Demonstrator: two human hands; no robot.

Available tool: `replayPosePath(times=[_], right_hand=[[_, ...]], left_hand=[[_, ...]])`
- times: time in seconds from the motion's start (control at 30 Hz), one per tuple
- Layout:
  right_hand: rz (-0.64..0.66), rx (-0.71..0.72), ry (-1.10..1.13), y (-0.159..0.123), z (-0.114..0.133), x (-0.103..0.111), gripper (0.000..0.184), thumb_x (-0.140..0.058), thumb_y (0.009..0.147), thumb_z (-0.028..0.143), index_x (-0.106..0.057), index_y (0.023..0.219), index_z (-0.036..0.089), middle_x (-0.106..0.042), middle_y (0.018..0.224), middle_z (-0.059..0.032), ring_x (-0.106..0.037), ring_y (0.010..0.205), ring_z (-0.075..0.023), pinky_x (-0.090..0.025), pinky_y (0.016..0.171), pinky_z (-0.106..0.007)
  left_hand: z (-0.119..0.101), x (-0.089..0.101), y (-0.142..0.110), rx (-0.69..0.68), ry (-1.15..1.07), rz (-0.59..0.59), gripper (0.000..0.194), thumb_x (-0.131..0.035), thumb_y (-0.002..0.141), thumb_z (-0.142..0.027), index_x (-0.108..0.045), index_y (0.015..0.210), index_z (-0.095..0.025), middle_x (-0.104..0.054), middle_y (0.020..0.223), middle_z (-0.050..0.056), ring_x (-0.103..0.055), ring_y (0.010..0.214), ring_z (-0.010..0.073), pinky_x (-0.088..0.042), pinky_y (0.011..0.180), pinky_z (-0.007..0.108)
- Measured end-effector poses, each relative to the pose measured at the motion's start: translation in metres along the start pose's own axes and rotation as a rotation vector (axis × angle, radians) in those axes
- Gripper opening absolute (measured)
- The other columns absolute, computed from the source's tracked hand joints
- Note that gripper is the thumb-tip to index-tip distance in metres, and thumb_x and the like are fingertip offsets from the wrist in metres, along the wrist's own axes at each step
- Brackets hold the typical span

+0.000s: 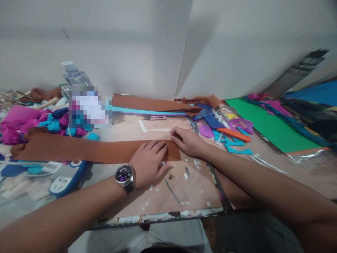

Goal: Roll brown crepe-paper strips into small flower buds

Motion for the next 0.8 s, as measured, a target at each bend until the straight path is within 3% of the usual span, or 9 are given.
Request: replayPosePath(times=[0.27, 0.47, 0.8], right_hand=[[-0.054, -0.012, 0.066, 0.0003, 0.0024, 0.0036, 0.018, -0.053, 0.103, 0.029, -0.068, 0.107, 0.021, -0.077, 0.1, -0.0054, -0.069, 0.088, -0.0203, -0.048, 0.08, -0.03], [-0.044, -0.036, 0.078, -0.0005, 0.0015, 0.0029, 0.013, -0.061, 0.095, 0.026, -0.068, 0.105, 0.021, -0.071, 0.08, -0.0008, -0.065, 0.071, -0.0172, -0.045, 0.068, -0.028], [-0.023, 0.047, 0.148, -0.0006, 0.0025, -0.0035, 0.017, -0.07, 0.089, 0.023, -0.07, 0.105, 0.021, -0.072, 0.083, -0.0009, -0.065, 0.072, -0.0156, -0.049, 0.069, -0.027]], left_hand=[[-0.001, 0.0003, 0.0001, -0.006, -0.006, -0.006, 0.057, -0.047, 0.104, -0.054, -0.062, 0.141, -0.012, -0.06, 0.154, 0.015, -0.051, 0.141, 0.0361, -0.041, 0.117, 0.054], [-0.0019, 0.0014, 0.0007, -0.003, 0.004, -0.009, 0.054, -0.05, 0.103, -0.053, -0.063, 0.139, -0.014, -0.06, 0.152, 0.015, -0.052, 0.14, 0.0361, -0.043, 0.115, 0.054], [-0.0022, 0.0047, 0.0004, 0.041, 0.033, -0.008, 0.048, -0.051, 0.103, -0.053, -0.068, 0.125, -0.015, -0.067, 0.136, 0.017, -0.058, 0.127, 0.0356, -0.047, 0.108, 0.053]])
Point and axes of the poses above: each hand's wrist, its own y-axis towards the middle knuckle, its own x-axis out of the back of the hand, z = x × y, the point moved 6 cm from there along y, towards the middle knuckle
